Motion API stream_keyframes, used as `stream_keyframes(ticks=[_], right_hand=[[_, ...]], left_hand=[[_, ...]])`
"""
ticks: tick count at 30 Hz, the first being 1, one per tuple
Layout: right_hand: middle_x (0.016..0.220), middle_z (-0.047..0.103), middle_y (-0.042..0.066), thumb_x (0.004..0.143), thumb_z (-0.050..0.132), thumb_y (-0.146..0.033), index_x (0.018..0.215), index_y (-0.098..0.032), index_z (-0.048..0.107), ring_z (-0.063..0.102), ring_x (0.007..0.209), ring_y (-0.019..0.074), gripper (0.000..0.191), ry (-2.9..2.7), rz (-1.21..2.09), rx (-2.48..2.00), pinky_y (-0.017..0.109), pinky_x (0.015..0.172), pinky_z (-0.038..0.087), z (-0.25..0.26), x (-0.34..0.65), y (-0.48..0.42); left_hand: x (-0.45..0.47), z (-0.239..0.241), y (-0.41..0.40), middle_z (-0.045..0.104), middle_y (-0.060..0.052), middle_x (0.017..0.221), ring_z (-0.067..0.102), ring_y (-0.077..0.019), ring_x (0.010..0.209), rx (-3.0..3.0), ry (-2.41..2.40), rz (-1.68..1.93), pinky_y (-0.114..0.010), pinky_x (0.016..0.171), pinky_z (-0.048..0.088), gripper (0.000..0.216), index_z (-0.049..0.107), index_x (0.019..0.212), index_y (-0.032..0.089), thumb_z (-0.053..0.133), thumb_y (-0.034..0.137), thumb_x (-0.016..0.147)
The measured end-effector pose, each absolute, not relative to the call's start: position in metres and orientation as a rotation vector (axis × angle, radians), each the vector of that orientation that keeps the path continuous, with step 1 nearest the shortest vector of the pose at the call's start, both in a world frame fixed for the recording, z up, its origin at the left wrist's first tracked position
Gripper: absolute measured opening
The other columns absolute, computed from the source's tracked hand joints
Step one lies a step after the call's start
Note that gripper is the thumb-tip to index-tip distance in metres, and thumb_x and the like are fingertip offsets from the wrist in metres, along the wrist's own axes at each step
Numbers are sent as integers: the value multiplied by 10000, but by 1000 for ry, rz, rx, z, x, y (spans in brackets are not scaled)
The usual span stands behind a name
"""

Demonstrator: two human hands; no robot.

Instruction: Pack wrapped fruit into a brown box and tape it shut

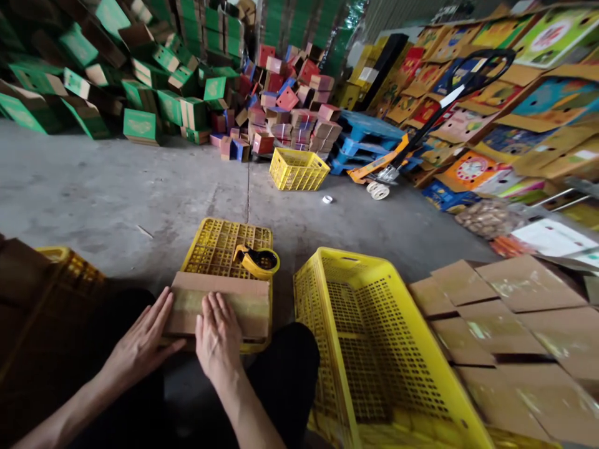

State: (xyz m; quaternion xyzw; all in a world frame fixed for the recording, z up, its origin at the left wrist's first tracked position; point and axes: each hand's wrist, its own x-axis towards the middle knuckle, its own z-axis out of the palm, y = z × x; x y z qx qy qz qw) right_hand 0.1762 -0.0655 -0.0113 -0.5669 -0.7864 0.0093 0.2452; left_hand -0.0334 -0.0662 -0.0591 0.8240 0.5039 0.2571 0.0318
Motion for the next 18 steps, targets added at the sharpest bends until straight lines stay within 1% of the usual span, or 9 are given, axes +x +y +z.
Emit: stream_keyframes(ticks=[5,8,10,13,15,18], right_hand=[[1513,613,92,1093,401,-241,1487,-146,590,544,1439,234,447,-2166,-86,-1630,423,1212,471,-7,228,-71],[1509,612,117,1101,404,-254,1486,-127,591,562,1423,260,447,-2114,-230,-1715,432,1185,495,-11,264,-73],[1487,632,117,1109,386,-257,1517,-132,559,605,1381,258,460,-2050,-286,-1773,408,1140,533,-16,284,-74],[1468,650,107,1126,330,-280,1574,-140,483,639,1341,241,494,-2012,-269,-1802,347,1075,574,-28,297,-76],[1484,635,118,1131,314,-315,1600,-135,440,628,1355,248,518,-1989,-258,-1820,345,1069,575,-34,296,-77],[1508,612,131,1131,324,-340,1616,-131,408,610,1375,258,535,-1952,-275,-1836,356,1080,563,-41,290,-78]], left_hand=[[-32,-55,-65,253,-183,1729,436,-360,1517,2559,1608,810,-543,1231,393,942,11,1710,207,521,598,1020],[-33,-55,-63,237,-184,1733,436,-358,1517,2578,1601,808,-545,1238,383,945,8,1709,197,516,599,1021],[-33,-56,-61,223,-196,1734,415,-368,1528,2598,1593,805,-554,1245,366,957,16,1708,177,523,600,1015],[-26,-54,-58,229,-222,1726,367,-410,1545,2633,1592,791,-589,1257,322,1019,44,1705,140,550,647,981],[-13,-50,-55,237,-238,1720,351,-436,1547,2663,1573,785,-606,1256,308,1076,53,1702,120,568,691,949],[19,-43,-51,237,-251,1717,336,-438,1554,2688,1495,761,-578,1261,306,1152,48,1696,95,615,712,906]])
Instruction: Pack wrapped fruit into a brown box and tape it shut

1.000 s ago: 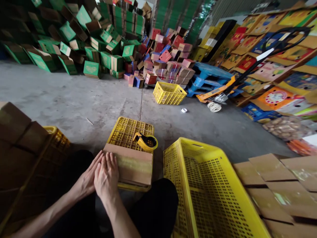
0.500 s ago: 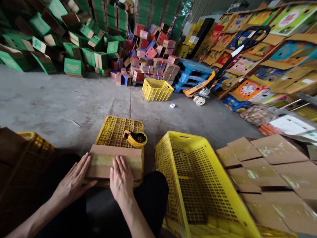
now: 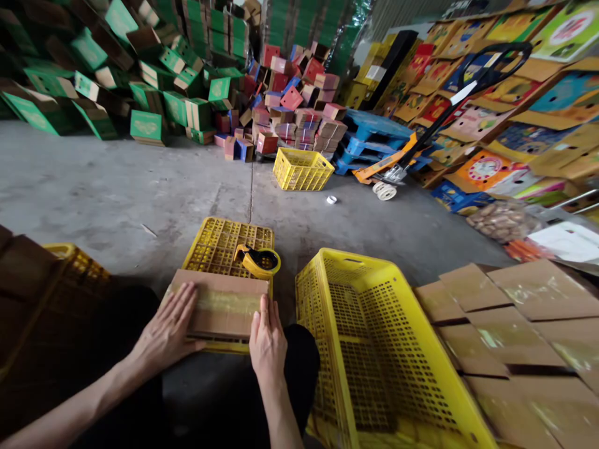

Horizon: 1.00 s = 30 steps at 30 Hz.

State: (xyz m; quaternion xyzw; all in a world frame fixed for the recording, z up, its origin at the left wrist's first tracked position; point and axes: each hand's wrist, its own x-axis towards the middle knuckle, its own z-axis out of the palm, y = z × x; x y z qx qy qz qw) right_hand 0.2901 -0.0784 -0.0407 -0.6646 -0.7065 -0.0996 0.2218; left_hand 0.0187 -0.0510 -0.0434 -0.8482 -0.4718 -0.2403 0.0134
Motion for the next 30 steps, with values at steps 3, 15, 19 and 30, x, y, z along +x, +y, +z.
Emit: stream_keyframes(ticks=[3,15,19,30], right_hand=[[1520,601,131,1129,346,-323,1615,-131,409,605,1380,259,527,-1940,-300,-1842,349,1085,555,-43,287,-80],[1508,610,137,1133,285,-340,1616,-148,416,620,1367,263,536,-1955,-309,-1870,343,1069,566,-43,289,-76],[1510,610,119,1136,268,-331,1618,-166,419,656,1322,253,531,-1950,-318,-1892,328,1018,589,-40,290,-77],[1445,663,106,1132,316,-394,1574,-172,502,753,1143,258,529,-1896,-242,-1940,315,938,600,-28,286,-79]], left_hand=[[56,-40,-50,242,-255,1714,299,-423,1573,-2747,-1409,-728,-543,1270,296,1195,79,1687,71,648,726,865],[132,-35,-39,162,-291,1711,129,-398,1619,-2946,-1237,-602,-515,1316,174,1081,236,1633,-50,553,670,892],[140,-30,-32,169,-258,1718,140,-374,1621,-3011,-1144,-622,-487,1325,144,1021,231,1649,-17,551,611,911],[45,-37,-30,197,-220,1725,227,-362,1606,-3006,-1360,-584,-485,1295,259,1238,147,1688,93,694,771,809]])
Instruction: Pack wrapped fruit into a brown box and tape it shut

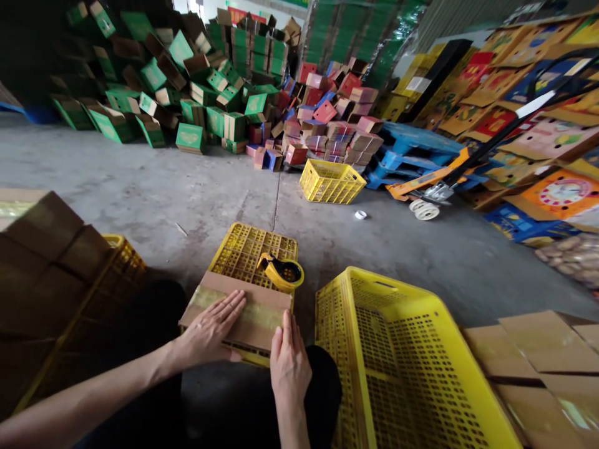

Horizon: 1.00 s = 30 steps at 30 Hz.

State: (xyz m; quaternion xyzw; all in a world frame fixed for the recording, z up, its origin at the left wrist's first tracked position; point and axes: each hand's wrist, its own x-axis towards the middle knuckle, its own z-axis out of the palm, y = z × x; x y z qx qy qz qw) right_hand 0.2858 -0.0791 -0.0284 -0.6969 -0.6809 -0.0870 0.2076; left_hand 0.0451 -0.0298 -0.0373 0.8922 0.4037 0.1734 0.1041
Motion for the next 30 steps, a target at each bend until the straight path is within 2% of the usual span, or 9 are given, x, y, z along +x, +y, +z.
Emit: stream_keyframes(ticks=[5,8,13,16,19,25,30], right_hand=[[1468,650,87,1128,364,-365,1601,-204,456,760,1118,232,509,-1897,-233,-1965,286,856,615,-31,288,-80],[1493,629,100,1131,358,-350,1626,-200,408,714,1221,244,520,-1907,-255,-1943,313,933,607,-38,289,-79],[1661,399,187,1130,302,-439,1683,-149,245,470,1491,347,627,-1926,-378,-1850,476,1136,502,-45,283,-75],[1649,403,222,1119,309,-484,1699,-112,104,379,1534,406,719,-1970,-453,-1860,584,1179,418,-43,272,-75],[1623,420,264,1101,333,-540,1690,-62,39,401,1516,425,813,-2005,-484,-1866,615,1197,368,-39,253,-77],[1642,354,298,1079,380,-572,1680,-17,47,430,1499,425,883,-2014,-363,-1829,577,1201,384,-37,203,-75],[1658,339,269,1085,435,-496,1671,-20,184,386,1533,402,796,-2079,-151,-1759,569,1213,392,-31,161,-68]], left_hand=[[-3,-39,-29,229,-221,1722,297,-384,1580,2641,1343,573,-510,1262,329,1222,94,1699,114,665,774,843],[-21,-43,-32,229,-216,1726,309,-405,1571,2596,1449,662,-518,1239,378,1241,36,1705,137,694,744,846],[-28,-50,-40,72,-191,1763,292,-394,1579,2441,1504,756,-488,1201,453,1195,-55,1701,167,716,603,899],[-25,-52,-42,6,-187,1768,256,-406,1589,2395,1478,776,-499,1210,439,1218,-69,1700,174,748,561,884],[-25,-52,-41,-19,-173,1771,246,-415,1589,2379,1452,757,-507,1212,435,1207,-33,1706,197,769,541,871],[-26,-49,-39,-13,-184,1769,219,-445,1589,2363,1434,755,-555,1205,424,1201,-27,1707,222,750,601,873],[-24,-49,-39,-45,-161,1772,212,-447,1590,2349,1406,783,-558,1207,421,1138,30,1711,252,726,624,890]])
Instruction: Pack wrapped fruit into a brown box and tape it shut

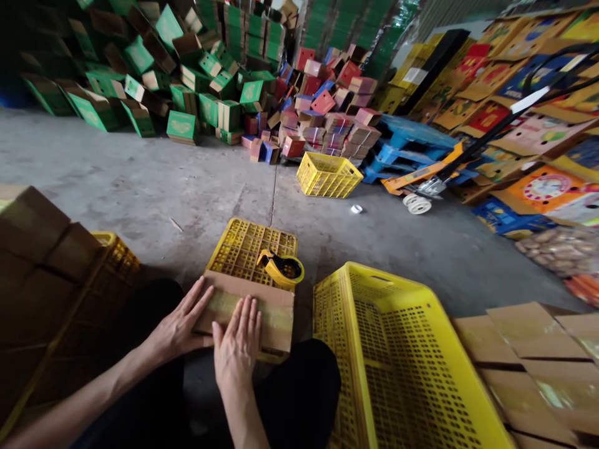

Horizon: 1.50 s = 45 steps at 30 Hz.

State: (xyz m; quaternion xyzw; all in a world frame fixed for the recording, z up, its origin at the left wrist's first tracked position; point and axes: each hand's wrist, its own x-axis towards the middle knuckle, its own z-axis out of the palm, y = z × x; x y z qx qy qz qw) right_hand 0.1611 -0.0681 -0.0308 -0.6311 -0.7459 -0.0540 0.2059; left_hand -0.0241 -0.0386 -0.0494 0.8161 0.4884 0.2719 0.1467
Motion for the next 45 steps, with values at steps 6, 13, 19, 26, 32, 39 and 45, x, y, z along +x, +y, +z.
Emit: stream_keyframes(ticks=[6,13,19,26,32,39,45], right_hand=[[1669,385,161,1087,446,-361,1649,-83,312,347,1567,310,642,-2238,38,-1584,492,1262,357,-19,133,-62],[1641,448,114,1112,401,-443,1641,-187,367,421,1528,303,588,-2197,-72,-1747,538,1267,311,-13,214,-73],[1665,397,164,1125,328,-429,1673,-133,266,508,1472,278,626,-1952,-165,-1852,378,1146,510,-26,274,-78],[1634,442,177,1108,377,-457,1663,-183,321,565,1421,299,621,-1687,20,-1877,394,1090,561,-40,266,-84],[1511,598,92,1126,274,-367,1635,-260,374,650,1332,234,530,-1630,135,-1855,342,1014,602,-38,270,-80],[1481,633,118,1123,210,-393,1531,-200,561,659,1318,247,572,-1489,230,-1988,344,988,595,-41,269,-75],[1656,389,213,1097,387,-473,1628,-129,390,333,1550,439,632,-1826,-147,-1973,754,1182,298,-32,212,-91]], left_hand=[[-29,-51,-40,-48,-77,1779,295,-429,1564,2272,1391,763,-516,1159,497,915,157,1700,331,675,431,952],[-32,-42,-42,-111,-103,1772,349,-445,1527,2152,1383,719,-460,1048,577,1061,121,1698,352,707,683,877],[-34,-43,-43,-137,-101,1768,226,-425,1571,2049,1343,764,-533,1185,425,1041,52,1699,347,686,629,923],[-31,-59,-60,95,-53,1781,205,-365,1600,1744,1337,970,-573,1267,259,801,269,1669,356,628,563,984],[-15,-65,-77,259,-33,1746,248,-335,1598,1369,1385,1124,-532,1293,237,868,213,1688,335,632,590,972],[-6,-62,-81,322,-49,1724,335,-356,1565,1230,1414,1137,-557,1266,301,874,234,1684,322,631,615,963],[-7,-59,-81,357,-36,1705,365,-342,1550,1200,1416,1145,-529,1250,344,875,266,1675,318,643,632,950]])
